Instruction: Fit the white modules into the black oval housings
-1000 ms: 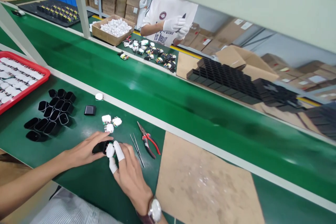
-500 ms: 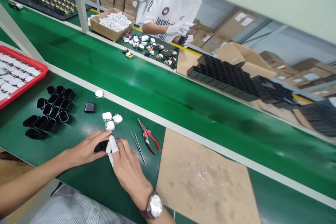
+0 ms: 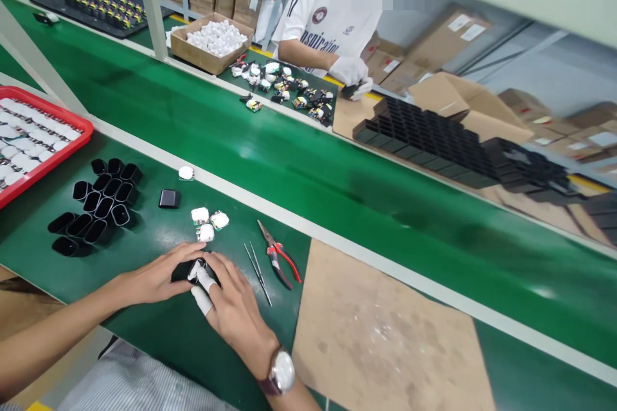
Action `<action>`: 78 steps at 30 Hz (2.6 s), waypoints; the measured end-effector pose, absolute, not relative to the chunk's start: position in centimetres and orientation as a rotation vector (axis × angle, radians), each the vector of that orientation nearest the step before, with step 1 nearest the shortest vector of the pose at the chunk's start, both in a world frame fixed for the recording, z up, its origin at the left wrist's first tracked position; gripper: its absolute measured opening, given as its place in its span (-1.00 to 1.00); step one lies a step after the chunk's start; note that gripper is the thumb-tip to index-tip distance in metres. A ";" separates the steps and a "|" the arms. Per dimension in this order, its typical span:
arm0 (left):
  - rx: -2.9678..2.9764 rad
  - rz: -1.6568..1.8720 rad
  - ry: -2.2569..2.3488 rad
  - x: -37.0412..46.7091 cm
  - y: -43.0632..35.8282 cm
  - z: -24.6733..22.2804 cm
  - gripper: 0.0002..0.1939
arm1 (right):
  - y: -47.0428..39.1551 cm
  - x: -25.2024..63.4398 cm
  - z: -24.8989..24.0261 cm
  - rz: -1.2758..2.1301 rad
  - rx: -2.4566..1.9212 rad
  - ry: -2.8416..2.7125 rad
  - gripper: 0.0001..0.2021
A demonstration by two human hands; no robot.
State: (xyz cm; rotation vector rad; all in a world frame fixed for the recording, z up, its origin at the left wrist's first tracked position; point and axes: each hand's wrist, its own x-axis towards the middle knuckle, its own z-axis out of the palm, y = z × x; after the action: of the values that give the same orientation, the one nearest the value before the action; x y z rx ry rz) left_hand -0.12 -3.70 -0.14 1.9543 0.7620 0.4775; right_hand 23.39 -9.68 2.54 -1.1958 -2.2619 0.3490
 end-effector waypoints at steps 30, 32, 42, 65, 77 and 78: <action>1.837 0.745 0.822 -0.2 -4.1 -1.8 -0.57 | -11.3 25.8 4.2 -0.041 -1.421 -2.358 -0.74; 1.864 0.750 0.818 -0.2 -4.1 -1.6 -0.57 | -11.1 25.8 4.2 -0.045 -1.425 -2.370 -0.73; 1.944 0.756 0.786 -0.3 -3.9 -1.5 -0.56 | -10.0 25.7 4.2 0.039 -1.347 -2.389 -0.75; 1.959 0.685 0.788 -0.3 -4.0 -0.9 -0.55 | -8.0 26.8 7.4 -0.051 -1.273 -2.516 -0.78; 2.368 0.896 0.652 0.7 -4.0 0.8 -0.82 | -11.8 29.8 0.9 0.013 -1.667 -2.232 -0.75; 2.386 0.874 0.669 0.8 -4.1 0.8 -0.85 | -11.6 29.4 1.2 0.023 -1.657 -2.229 -0.75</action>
State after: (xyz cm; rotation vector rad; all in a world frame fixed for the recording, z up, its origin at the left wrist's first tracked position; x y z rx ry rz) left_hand 0.80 -4.13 0.79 2.3859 0.6690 0.8739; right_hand 29.43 -11.56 1.20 -1.6573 -2.2293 0.0233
